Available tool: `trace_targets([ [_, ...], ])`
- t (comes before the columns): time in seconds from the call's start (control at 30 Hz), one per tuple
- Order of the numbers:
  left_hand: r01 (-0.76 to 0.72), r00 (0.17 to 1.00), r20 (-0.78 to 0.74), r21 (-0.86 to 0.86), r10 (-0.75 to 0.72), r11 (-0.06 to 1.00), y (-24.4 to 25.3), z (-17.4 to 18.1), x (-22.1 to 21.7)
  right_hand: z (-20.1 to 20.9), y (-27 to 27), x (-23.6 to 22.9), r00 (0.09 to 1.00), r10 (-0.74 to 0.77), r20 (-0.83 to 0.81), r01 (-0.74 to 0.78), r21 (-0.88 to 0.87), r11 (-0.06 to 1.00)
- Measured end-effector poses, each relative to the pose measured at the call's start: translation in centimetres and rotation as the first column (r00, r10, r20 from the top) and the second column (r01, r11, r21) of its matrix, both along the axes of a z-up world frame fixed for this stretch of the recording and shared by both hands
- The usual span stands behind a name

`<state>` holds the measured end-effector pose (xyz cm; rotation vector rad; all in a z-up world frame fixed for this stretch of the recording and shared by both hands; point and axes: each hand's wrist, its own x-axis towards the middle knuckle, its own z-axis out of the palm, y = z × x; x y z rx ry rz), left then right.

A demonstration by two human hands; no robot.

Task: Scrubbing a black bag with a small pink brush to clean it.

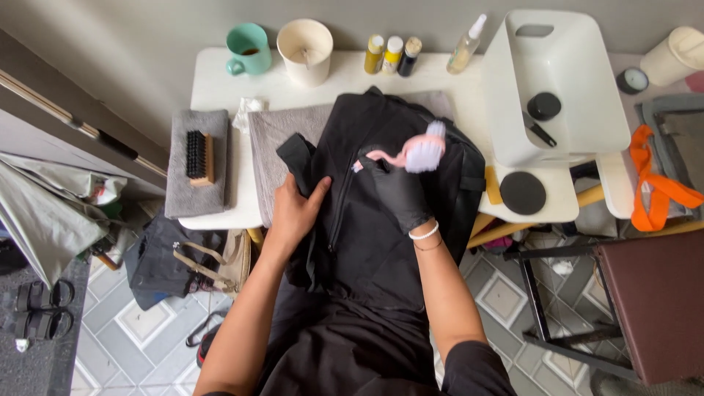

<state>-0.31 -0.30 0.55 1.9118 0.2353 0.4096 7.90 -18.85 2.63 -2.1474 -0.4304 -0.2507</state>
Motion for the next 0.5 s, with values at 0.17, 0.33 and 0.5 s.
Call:
trace_targets([
  [0.17, -0.006, 0.997, -0.073, -0.036, 0.004, 0.999, 0.2, 1.2, 0.0, 2.5, -0.1, -0.4, 0.996, 0.059, -0.068, -0.046, 0.177, 0.983],
  [0.33, -0.025, 0.997, -0.073, -0.022, 0.023, 0.999, 0.0, 0.2, -0.4, 4.0, -0.3, -1.2, 0.985, 0.137, -0.107, -0.117, 0.176, 0.977],
  [0.5, -0.063, 0.997, -0.049, -0.021, 0.062, 0.998, 0.3, 1.4, 0.3, 3.3, -0.2, -1.2, 0.976, 0.208, -0.070, -0.194, 0.170, 0.966],
])
